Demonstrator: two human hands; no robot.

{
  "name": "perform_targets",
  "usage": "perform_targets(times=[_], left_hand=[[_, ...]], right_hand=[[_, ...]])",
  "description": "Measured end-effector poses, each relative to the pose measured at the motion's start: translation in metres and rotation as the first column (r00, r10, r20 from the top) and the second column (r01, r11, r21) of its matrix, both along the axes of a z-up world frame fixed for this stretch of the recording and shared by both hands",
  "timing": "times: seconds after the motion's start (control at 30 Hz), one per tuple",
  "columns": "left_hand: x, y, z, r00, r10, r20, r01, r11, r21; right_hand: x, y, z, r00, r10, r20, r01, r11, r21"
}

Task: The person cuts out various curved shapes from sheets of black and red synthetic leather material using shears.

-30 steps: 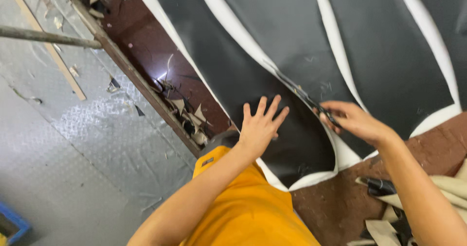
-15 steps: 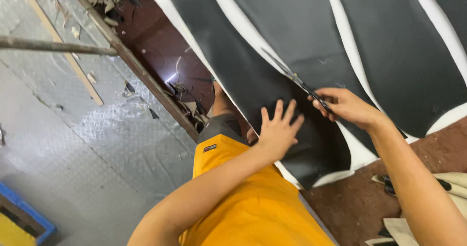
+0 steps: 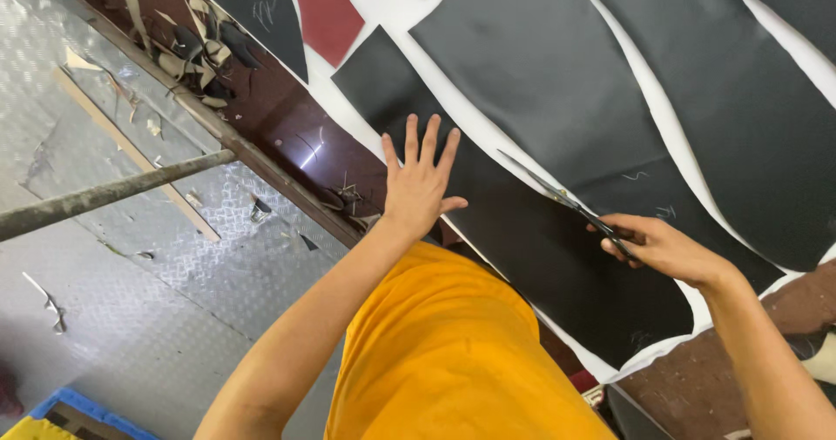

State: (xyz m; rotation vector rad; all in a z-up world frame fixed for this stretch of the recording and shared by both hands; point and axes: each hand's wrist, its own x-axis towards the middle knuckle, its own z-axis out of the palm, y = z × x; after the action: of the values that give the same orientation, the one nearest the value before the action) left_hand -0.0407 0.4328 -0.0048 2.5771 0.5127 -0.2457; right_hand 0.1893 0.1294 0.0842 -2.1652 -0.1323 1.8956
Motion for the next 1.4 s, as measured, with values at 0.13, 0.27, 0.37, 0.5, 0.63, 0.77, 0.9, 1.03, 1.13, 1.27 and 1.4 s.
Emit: perform_targets(times=[0.13, 0.27, 0.37, 0.5, 0.63, 0.77, 0.9, 1.03, 1.13, 1.27, 1.4], left_hand=[[-0.001, 0.0, -0.006, 1.0, 0.016, 0.016, -0.017, 1.0, 0.024], [-0.006, -0.006, -0.009, 0.999, 0.038, 0.016, -0.038, 0.999, 0.008], [-0.007, -0.005, -0.009, 0.998, 0.049, 0.039, -0.05, 0.998, 0.028], [-0.003, 0.022, -0.01, 0.977, 0.189, 0.095, -0.192, 0.981, 0.017], [-0.007, 0.034, -0.02, 0.972, 0.217, 0.085, -0.222, 0.974, 0.051], [-0.004, 0.038, -0.013, 0.98, 0.197, 0.037, -0.199, 0.978, 0.068], [-0.001, 0.046, -0.012, 0.987, 0.16, 0.01, -0.16, 0.987, 0.03], [-0.004, 0.056, -0.022, 0.993, 0.104, 0.06, -0.105, 0.994, 0.009], [-0.005, 0.059, -0.022, 0.995, 0.094, 0.012, -0.094, 0.995, -0.016], [-0.002, 0.062, -0.023, 0.995, 0.096, -0.019, -0.096, 0.995, -0.009], [-0.004, 0.061, -0.02, 0.995, 0.089, -0.033, -0.09, 0.996, -0.018]], right_hand=[[0.004, 0.008, 0.007, 1.0, 0.005, 0.006, -0.005, 1.0, -0.031], [-0.004, 0.01, 0.002, 0.999, -0.03, -0.013, 0.03, 0.999, 0.045], [-0.004, 0.012, -0.004, 0.998, -0.062, -0.016, 0.063, 0.998, 0.029], [-0.003, 0.026, -0.007, 0.998, -0.046, -0.038, 0.048, 0.998, 0.052], [-0.007, 0.048, -0.021, 0.998, 0.058, 0.006, -0.058, 0.974, 0.22], [-0.011, 0.067, -0.02, 1.0, -0.029, 0.002, 0.028, 0.994, 0.11], [-0.02, 0.076, -0.018, 0.999, -0.049, -0.01, 0.05, 0.996, 0.07], [-0.03, 0.097, -0.033, 0.974, -0.198, -0.113, 0.219, 0.952, 0.216], [-0.042, 0.109, -0.03, 0.983, -0.184, -0.019, 0.185, 0.98, 0.067], [-0.046, 0.123, -0.026, 0.984, -0.175, -0.018, 0.176, 0.98, 0.092], [-0.059, 0.144, -0.032, 0.98, -0.199, -0.025, 0.2, 0.964, 0.175]])
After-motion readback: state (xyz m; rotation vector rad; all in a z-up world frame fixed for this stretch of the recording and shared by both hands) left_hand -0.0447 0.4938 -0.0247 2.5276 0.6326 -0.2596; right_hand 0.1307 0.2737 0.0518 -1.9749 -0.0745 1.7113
